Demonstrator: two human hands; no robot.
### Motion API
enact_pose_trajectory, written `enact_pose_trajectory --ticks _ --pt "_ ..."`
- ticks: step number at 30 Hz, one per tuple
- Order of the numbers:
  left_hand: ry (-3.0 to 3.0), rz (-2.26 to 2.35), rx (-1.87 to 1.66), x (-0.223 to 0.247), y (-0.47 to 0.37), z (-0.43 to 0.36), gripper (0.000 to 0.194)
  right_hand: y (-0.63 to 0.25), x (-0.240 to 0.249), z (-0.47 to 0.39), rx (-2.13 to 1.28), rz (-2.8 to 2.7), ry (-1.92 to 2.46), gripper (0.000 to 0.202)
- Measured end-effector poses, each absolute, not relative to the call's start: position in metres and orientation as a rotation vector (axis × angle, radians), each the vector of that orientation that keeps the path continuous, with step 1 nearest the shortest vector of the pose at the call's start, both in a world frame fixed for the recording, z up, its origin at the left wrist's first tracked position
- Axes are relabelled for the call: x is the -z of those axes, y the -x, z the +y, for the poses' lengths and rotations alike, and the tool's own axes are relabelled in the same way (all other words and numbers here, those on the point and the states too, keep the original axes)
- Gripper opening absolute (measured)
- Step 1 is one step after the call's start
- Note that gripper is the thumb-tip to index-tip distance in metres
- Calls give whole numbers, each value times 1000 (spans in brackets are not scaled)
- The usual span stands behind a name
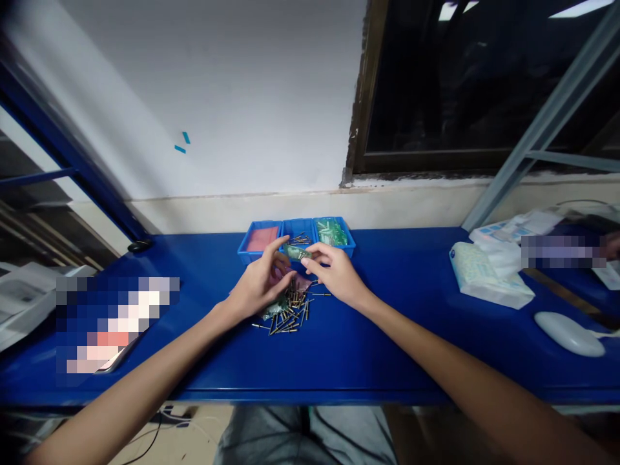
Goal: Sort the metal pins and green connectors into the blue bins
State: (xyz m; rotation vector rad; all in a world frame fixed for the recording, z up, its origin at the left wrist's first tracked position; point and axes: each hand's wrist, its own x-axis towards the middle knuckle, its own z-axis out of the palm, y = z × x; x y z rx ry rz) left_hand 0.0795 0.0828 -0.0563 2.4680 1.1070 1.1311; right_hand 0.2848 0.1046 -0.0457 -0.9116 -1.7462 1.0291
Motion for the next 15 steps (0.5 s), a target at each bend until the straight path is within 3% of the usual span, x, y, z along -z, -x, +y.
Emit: enact_pose_trajectory --ticks 4,11,15 --pt "-2514 1134 -1106 56 -80 81 71 -285 42 104 -1087 -1697 882 24" --pt "-2773 1280 -1001 49 -83 82 27 -286 45 108 -1099 -1695 823 21" --pt "-2883 1341 -1030 46 -90 81 20 -288 42 106 -1054 -1742 794 25"
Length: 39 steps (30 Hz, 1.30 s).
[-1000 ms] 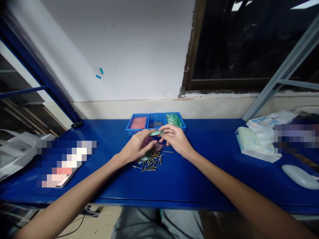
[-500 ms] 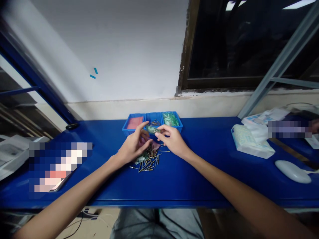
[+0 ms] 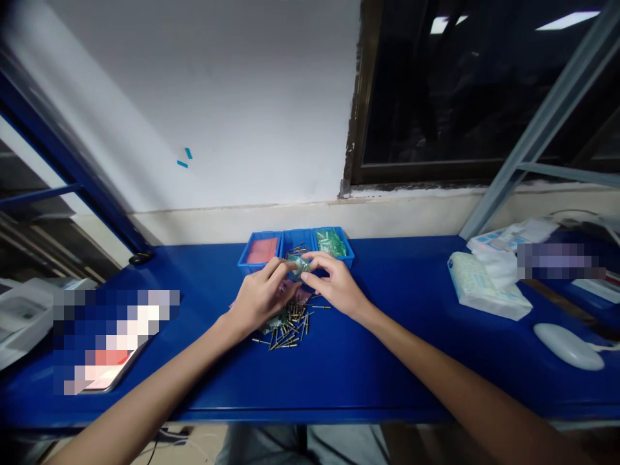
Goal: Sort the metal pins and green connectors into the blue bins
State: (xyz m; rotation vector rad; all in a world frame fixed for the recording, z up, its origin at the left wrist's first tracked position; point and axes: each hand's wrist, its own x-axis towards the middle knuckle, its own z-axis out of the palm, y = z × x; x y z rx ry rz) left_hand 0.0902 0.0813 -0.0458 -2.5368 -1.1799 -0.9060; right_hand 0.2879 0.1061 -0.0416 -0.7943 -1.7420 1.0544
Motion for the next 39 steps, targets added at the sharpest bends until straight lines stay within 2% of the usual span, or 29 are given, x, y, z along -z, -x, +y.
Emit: enact_pose_trajectory --ticks 6,11,14,16,19,23,27,30,34,39 --pt "2733 -1156 1089 49 -104 80 37 -298 27 108 -958 -1820 802 33" --pt "2723 -1296 1490 43 -106 95 34 -304 26 115 -946 -1840 852 21" --pt "2731 -1349 1584 37 -100 102 35 -304 25 114 -1040 -1785 855 29" --pt "2762 -1344 1569 35 -95 105 34 -306 22 114 -1044 -1756 871 38" --pt "2778 -1291 1481 29 -89 111 33 -317 13 123 -845 -1718 953 46" --pt "2758 -1192 1237 17 -87 132 22 -342 5 158 -444 -1777 1115 37" --pt "2810 -1145 1044 9 -101 161 20 -357 11 206 -111 -1877 1282 40" --pt "2839 -1152 907 10 -120 178 25 -357 18 233 -36 -2007 1370 40" --pt "2839 -1137 766 16 -138 185 29 -350 22 252 -2 -2186 1401 23" --pt "2798 -1182 905 5 -130 185 27 -345 26 254 -63 -2197 1427 20"
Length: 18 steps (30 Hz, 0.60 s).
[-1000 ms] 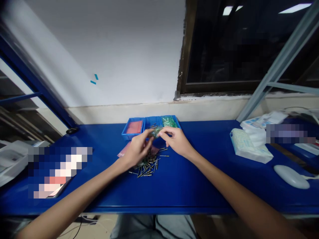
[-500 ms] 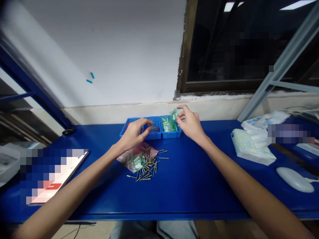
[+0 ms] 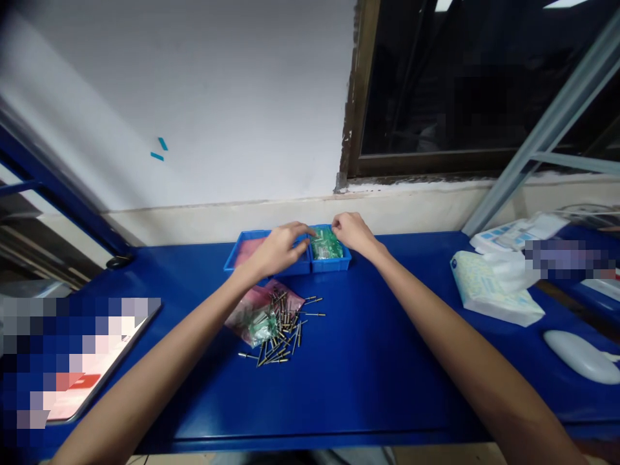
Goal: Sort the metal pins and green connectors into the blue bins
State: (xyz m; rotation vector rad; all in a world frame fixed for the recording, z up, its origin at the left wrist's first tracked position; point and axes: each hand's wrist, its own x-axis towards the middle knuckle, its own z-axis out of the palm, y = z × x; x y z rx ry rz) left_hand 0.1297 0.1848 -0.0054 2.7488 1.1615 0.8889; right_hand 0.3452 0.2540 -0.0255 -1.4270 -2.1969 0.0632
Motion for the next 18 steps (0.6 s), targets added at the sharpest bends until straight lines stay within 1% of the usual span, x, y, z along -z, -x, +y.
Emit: enact_pose_trajectory --ticks 3,6,8,11,14,15,18 --pt "-2709 1142 -1009 -14 -116 174 26 -346 23 251 -85 -2200 1442 20" --pt "-2668 1042 -1168 -26 -100 150 28 -347 5 243 -77 -2185 1417 20" --pt "-2715 1008 -1155 -23 -87 132 27 -344 -11 229 -8 -2148 1351 22" --pt "-2721 1023 -1094 -3 -67 114 25 -333 -26 191 75 -2109 1198 19" --pt "-2465 1144 -1107 22 -57 109 27 -320 -11 144 22 -2327 1081 21" --pt "-2412 1156 -1084 28 -56 109 28 -317 -1 132 63 -2417 1058 22" --pt "-2469 1148 -977 40 -60 109 29 -314 31 112 133 -2623 1012 21"
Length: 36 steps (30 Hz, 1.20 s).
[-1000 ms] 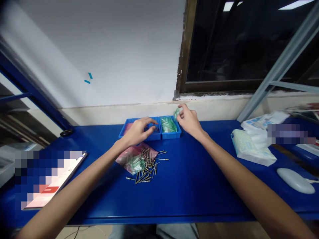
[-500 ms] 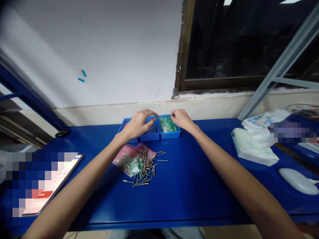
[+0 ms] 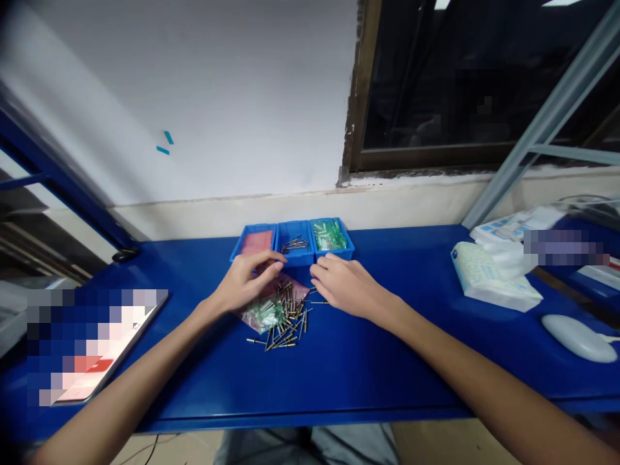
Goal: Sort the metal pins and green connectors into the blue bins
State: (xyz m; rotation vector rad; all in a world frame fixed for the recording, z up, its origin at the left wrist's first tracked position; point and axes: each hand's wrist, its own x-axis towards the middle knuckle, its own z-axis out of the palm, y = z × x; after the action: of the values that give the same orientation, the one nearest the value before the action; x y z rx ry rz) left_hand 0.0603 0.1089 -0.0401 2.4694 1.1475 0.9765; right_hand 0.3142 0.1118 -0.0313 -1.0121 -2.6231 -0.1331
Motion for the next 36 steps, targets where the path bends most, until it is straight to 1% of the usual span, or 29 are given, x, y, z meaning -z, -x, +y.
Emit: enact_pose_trajectory --ticks 3,6,9,18,24,28,31,36 --pt "-2676 1133 -879 44 -64 107 27 -318 46 114 -12 -2681 1019 15" --pt "-2764 1146 -844 48 -64 106 27 -320 45 121 -196 -2668 1046 11" --pt "-2780 1185 -852 51 -63 107 28 -319 45 122 -276 -2684 1016 11" --pt "-2735 1212 -881 52 -65 108 25 -319 56 126 -262 -2697 992 12" --pt "-2781 1186 -838 53 -68 105 24 -322 54 128 -307 -2660 974 9" --pt "-2812 1186 -823 53 -68 105 23 -324 51 129 -209 -2597 1099 8" --pt "-2825 1206 -815 54 -69 105 22 -323 50 129 -196 -2514 1200 10" --pt "-2838 1196 -791 54 -71 103 22 -315 56 127 -231 -2456 1127 9"
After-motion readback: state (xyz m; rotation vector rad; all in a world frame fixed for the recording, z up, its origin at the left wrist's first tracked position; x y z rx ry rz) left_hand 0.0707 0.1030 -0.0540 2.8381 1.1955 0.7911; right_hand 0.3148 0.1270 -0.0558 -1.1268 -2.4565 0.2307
